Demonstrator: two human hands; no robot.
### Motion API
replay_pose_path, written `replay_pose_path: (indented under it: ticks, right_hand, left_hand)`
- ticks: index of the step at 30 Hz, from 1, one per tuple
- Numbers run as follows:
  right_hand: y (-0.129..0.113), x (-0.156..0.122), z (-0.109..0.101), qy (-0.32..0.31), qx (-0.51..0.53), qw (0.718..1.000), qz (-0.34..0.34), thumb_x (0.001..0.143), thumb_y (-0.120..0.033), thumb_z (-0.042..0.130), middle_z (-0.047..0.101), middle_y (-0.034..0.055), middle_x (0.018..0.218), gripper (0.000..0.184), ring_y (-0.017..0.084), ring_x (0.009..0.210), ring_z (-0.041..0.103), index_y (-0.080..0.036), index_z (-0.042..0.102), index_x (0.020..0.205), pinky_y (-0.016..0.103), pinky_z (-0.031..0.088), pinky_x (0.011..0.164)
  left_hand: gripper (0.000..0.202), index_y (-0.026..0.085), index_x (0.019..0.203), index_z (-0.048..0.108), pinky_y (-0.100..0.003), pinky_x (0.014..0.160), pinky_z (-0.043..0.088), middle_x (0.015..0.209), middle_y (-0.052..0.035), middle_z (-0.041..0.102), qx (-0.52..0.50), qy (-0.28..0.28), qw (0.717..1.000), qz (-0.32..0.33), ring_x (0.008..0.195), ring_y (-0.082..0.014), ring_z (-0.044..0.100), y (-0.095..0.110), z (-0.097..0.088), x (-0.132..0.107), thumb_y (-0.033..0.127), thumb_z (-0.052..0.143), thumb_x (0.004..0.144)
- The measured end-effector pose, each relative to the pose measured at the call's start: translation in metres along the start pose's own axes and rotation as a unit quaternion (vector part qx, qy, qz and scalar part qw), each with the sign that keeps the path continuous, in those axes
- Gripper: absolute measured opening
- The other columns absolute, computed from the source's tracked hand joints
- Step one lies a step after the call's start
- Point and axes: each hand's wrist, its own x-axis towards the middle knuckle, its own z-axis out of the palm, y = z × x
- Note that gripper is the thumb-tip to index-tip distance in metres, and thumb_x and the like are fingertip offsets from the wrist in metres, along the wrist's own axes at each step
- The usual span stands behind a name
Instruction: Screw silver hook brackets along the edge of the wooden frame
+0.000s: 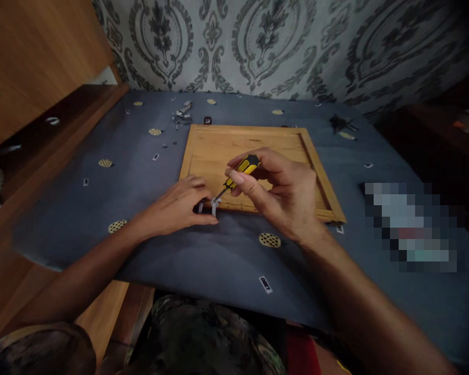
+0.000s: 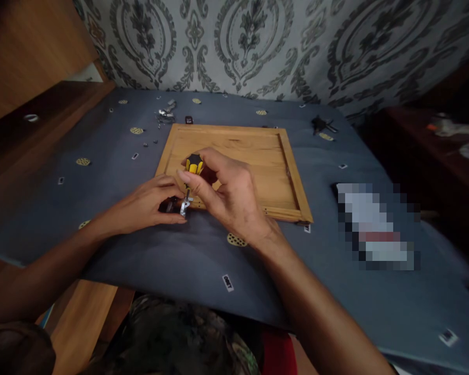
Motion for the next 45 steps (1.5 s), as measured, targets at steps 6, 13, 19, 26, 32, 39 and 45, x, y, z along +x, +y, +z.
replay_pose_path:
  ticks: [6, 13, 19, 26, 32, 39, 45]
  right_hand:
    - [0.004, 0.000, 0.002, 0.022, -0.012, 1.000, 0.013, 0.092, -0.052, 0.073, 0.063, -0.0021, 0.072, 0.033, 0.013, 0.061, 0.062, -0.021, 0.065, 0.084, 0.028, 0.047, 0.056]
    - [0.004, -0.001, 0.007, 0.069, -0.061, 0.996, 0.006, 0.089, -0.054, 0.075, 0.060, -0.0037, 0.064, 0.037, 0.014, 0.055, 0.057, -0.024, 0.058, 0.076, 0.030, 0.046, 0.053]
    - [0.006, -0.003, 0.011, 0.094, -0.057, 0.994, -0.006, 0.088, -0.052, 0.077, 0.057, -0.0042, 0.065, 0.038, 0.012, 0.053, 0.056, -0.024, 0.055, 0.074, 0.029, 0.046, 0.050]
    - [-0.002, -0.006, 0.010, 0.146, -0.035, 0.989, -0.015, 0.099, -0.046, 0.065, 0.058, -0.0014, 0.075, 0.025, 0.014, 0.060, 0.060, -0.025, 0.061, 0.086, 0.033, 0.054, 0.057]
    - [0.005, -0.007, 0.009, 0.112, -0.029, 0.993, -0.013, 0.096, -0.045, 0.070, 0.058, -0.0013, 0.075, 0.025, 0.013, 0.058, 0.060, -0.024, 0.061, 0.084, 0.033, 0.054, 0.055]
    - [0.005, -0.006, 0.011, 0.102, -0.030, 0.994, -0.007, 0.097, -0.046, 0.066, 0.054, -0.0022, 0.071, 0.027, 0.014, 0.058, 0.057, -0.024, 0.058, 0.083, 0.032, 0.050, 0.054]
    - [0.002, -0.005, 0.012, 0.092, -0.040, 0.995, -0.003, 0.096, -0.050, 0.067, 0.056, -0.0026, 0.070, 0.030, 0.014, 0.057, 0.055, -0.025, 0.058, 0.083, 0.032, 0.051, 0.055]
  left_hand:
    - [0.027, 0.017, 0.096, 0.071, -0.036, 0.087, 0.046, 0.099, -0.0049, 0.062, 0.021, 0.005, 1.000, 0.005, 0.100, -0.0250, 0.059, 0.001, 0.000, 0.000, 0.042, 0.079, 0.089]
    - [0.026, 0.017, 0.098, 0.071, -0.037, 0.089, 0.046, 0.101, -0.0054, 0.063, 0.017, 0.002, 1.000, -0.002, 0.100, -0.0252, 0.059, 0.001, -0.001, 0.000, 0.040, 0.079, 0.089]
    - [0.027, 0.016, 0.098, 0.071, -0.036, 0.089, 0.046, 0.101, -0.0053, 0.062, 0.018, -0.002, 1.000, -0.002, 0.100, -0.0248, 0.058, 0.002, -0.001, 0.001, 0.041, 0.079, 0.089]
    - [0.028, 0.017, 0.098, 0.071, -0.034, 0.084, 0.045, 0.097, -0.0044, 0.060, 0.023, 0.001, 1.000, -0.002, 0.095, -0.0234, 0.058, 0.002, -0.001, 0.000, 0.043, 0.078, 0.090]
    - [0.028, 0.016, 0.099, 0.072, -0.034, 0.084, 0.045, 0.096, -0.0044, 0.060, 0.026, -0.001, 1.000, -0.004, 0.095, -0.0237, 0.058, 0.002, -0.001, 0.000, 0.041, 0.079, 0.090]
    - [0.028, 0.016, 0.099, 0.071, -0.035, 0.084, 0.045, 0.097, -0.0049, 0.060, 0.022, 0.004, 1.000, 0.000, 0.097, -0.0247, 0.058, 0.002, 0.000, 0.000, 0.040, 0.080, 0.089]
    - [0.028, 0.015, 0.098, 0.072, -0.035, 0.086, 0.044, 0.098, -0.0050, 0.060, 0.022, -0.002, 1.000, -0.003, 0.097, -0.0245, 0.058, 0.001, 0.000, 0.000, 0.040, 0.079, 0.089]
